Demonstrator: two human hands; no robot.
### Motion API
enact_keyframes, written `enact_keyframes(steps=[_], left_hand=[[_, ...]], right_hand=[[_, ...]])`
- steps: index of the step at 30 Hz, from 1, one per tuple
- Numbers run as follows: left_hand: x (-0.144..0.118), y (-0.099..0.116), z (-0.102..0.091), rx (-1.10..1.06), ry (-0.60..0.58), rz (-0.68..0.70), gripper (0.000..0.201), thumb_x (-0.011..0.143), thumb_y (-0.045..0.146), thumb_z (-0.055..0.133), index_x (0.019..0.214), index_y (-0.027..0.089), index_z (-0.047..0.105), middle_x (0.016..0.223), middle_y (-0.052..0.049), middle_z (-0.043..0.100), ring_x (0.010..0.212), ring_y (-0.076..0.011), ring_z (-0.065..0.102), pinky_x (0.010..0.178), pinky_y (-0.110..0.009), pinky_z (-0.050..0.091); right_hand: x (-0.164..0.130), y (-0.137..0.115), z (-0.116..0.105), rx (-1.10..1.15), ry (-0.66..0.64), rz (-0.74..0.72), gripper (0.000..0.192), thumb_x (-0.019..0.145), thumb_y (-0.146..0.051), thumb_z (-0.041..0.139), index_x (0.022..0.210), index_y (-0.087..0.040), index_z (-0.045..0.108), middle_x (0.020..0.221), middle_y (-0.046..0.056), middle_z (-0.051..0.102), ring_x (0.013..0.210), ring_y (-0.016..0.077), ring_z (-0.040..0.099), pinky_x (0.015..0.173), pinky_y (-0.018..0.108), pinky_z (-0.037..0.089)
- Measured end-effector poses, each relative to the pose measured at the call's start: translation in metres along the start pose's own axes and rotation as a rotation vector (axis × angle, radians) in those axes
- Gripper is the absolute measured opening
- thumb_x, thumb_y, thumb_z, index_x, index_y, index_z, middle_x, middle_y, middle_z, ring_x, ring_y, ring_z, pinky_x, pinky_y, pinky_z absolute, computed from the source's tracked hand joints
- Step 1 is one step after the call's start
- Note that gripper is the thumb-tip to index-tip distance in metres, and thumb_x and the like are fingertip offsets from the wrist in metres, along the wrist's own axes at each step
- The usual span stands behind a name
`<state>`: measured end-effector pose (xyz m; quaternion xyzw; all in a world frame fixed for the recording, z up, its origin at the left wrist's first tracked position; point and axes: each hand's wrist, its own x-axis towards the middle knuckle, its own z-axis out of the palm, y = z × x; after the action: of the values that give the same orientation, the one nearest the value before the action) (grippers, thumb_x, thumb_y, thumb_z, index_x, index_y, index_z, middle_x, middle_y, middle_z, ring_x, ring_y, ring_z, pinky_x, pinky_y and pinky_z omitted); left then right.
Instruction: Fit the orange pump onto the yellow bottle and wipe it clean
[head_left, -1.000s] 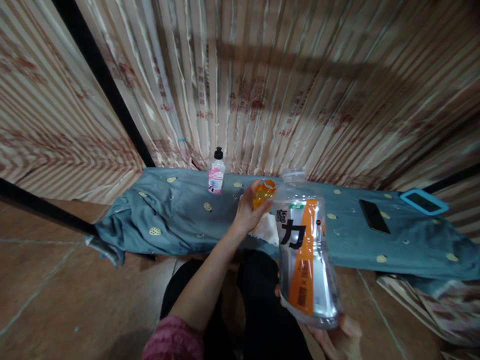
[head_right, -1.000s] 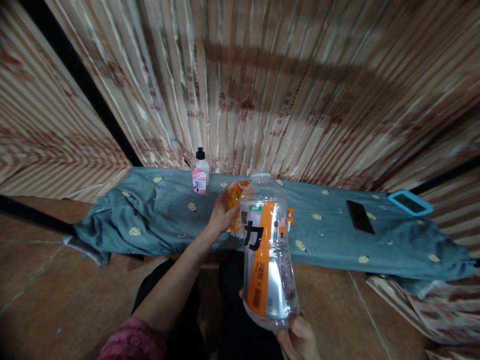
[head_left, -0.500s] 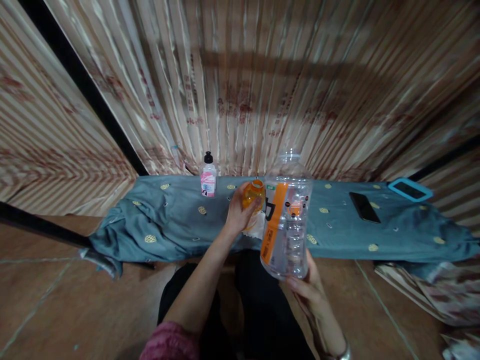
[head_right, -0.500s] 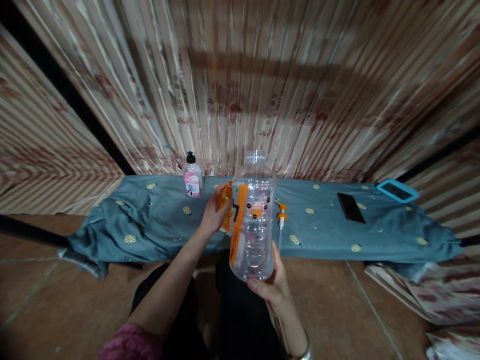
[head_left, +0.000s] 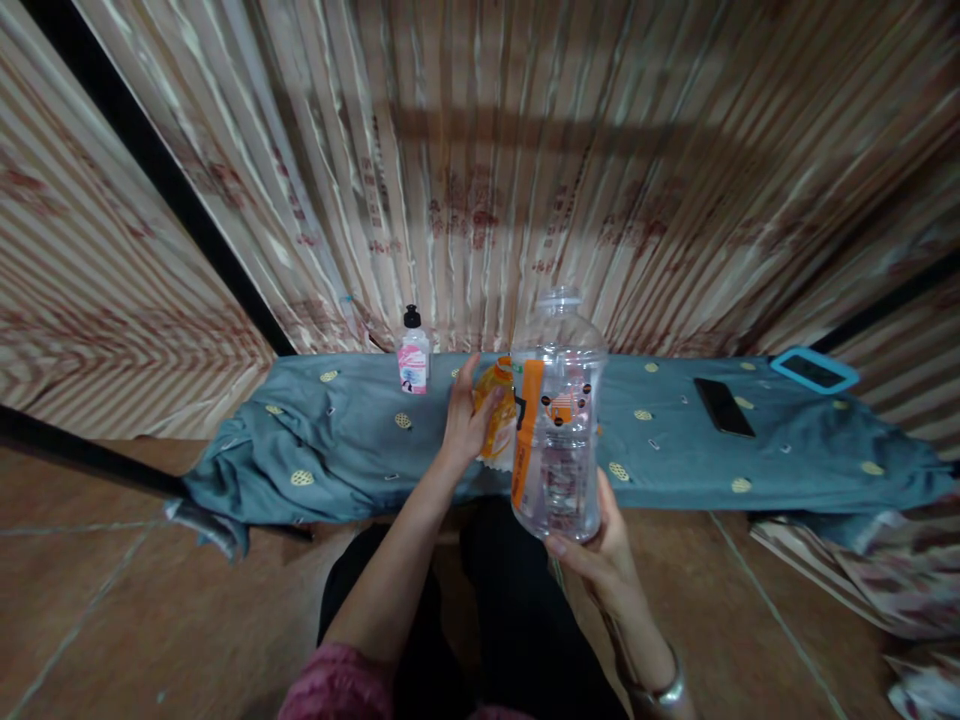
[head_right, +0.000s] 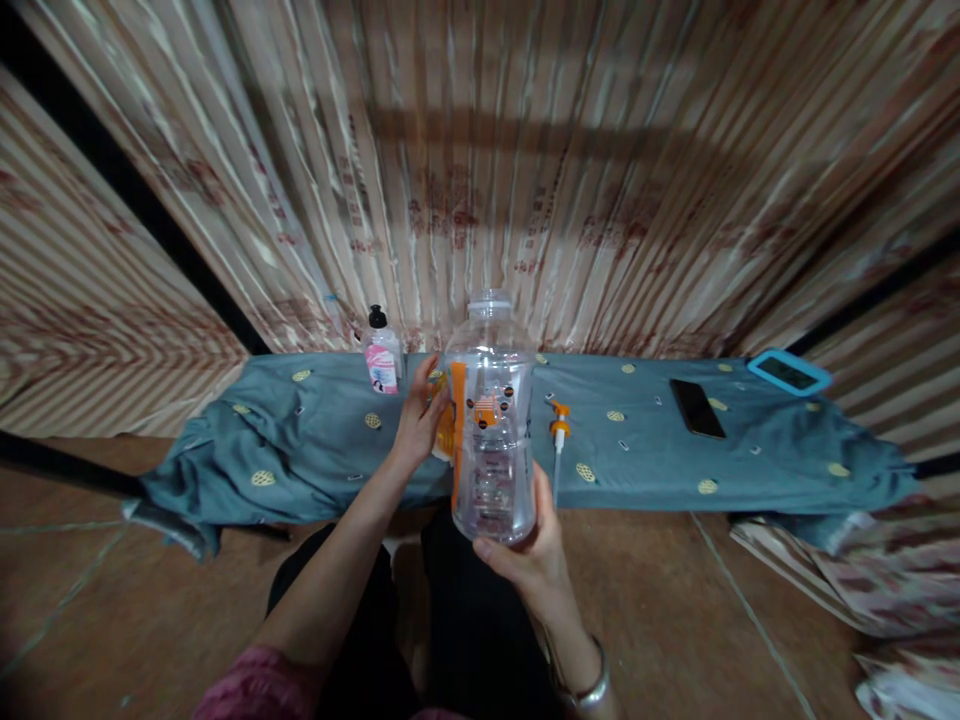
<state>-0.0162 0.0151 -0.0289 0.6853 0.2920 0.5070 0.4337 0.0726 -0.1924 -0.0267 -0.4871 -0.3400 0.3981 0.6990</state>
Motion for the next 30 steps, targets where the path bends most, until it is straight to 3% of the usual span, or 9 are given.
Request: enact_keyframes(steps=[4,6,10,15,22,30], left_hand=[[-0.011,0.018,-0.016,0.002,0.135,0.064,0.066,0.088,0.063,0.053,0.14,0.022,0.046,0.15,-0.013,0.046,0.144,-0.0287,0.038,0.121,-0.049,0.027],[-0.026,0.031,-0.023,-0.074,0.151,0.052,0.063,0.089,0.061,0.053,0.138,0.023,0.048,0.145,-0.012,0.053,0.139,-0.0281,0.044,0.118,-0.048,0.033],[-0.064,0.058,-0.029,-0.307,0.003,-0.094,0.057,0.085,0.06,0.06,0.125,0.02,0.06,0.127,-0.013,0.067,0.119,-0.0281,0.063,0.104,-0.043,0.049],[-0.099,0.084,-0.023,-0.429,-0.161,-0.227,0.075,0.066,0.051,0.083,0.126,0.017,0.055,0.129,-0.013,0.065,0.119,-0.03,0.062,0.104,-0.04,0.05],[-0.106,0.1,-0.029,-0.432,-0.072,-0.307,0.076,0.056,0.046,0.089,0.117,0.016,0.056,0.114,-0.011,0.071,0.102,-0.0268,0.069,0.091,-0.037,0.056],[-0.103,0.102,-0.037,-0.334,0.019,-0.262,0.077,0.056,0.055,0.087,0.116,0.017,0.056,0.115,-0.012,0.072,0.103,-0.0289,0.07,0.088,-0.04,0.057]], right_hand=[[0.003,0.001,0.003,-0.096,0.012,-0.069,0.089,0.06,-0.027,0.089,0.137,-0.03,0.045,0.134,0.007,0.062,0.119,0.0299,0.063,0.098,0.041,0.052],[0.003,0.002,0.006,-0.152,0.038,-0.11,0.092,0.059,-0.03,0.089,0.138,-0.027,0.043,0.137,0.009,0.06,0.123,0.0313,0.059,0.103,0.044,0.048],[0.0,0.003,0.016,-0.263,0.06,-0.199,0.092,0.059,-0.031,0.088,0.138,-0.024,0.042,0.139,0.013,0.057,0.127,0.0314,0.056,0.108,0.047,0.043],[-0.009,0.0,0.033,-0.391,0.029,-0.251,0.092,0.064,-0.027,0.086,0.143,-0.023,0.039,0.143,0.013,0.054,0.13,0.0288,0.054,0.107,0.045,0.044],[-0.015,-0.001,0.047,-0.469,-0.016,-0.235,0.101,0.064,-0.026,0.083,0.148,-0.017,0.028,0.151,0.022,0.043,0.136,0.0347,0.046,0.11,0.055,0.039],[-0.004,0.002,0.057,-0.352,-0.124,-0.186,0.107,0.061,-0.03,0.089,0.148,-0.024,0.028,0.156,0.017,0.036,0.143,0.0313,0.035,0.118,0.053,0.025]])
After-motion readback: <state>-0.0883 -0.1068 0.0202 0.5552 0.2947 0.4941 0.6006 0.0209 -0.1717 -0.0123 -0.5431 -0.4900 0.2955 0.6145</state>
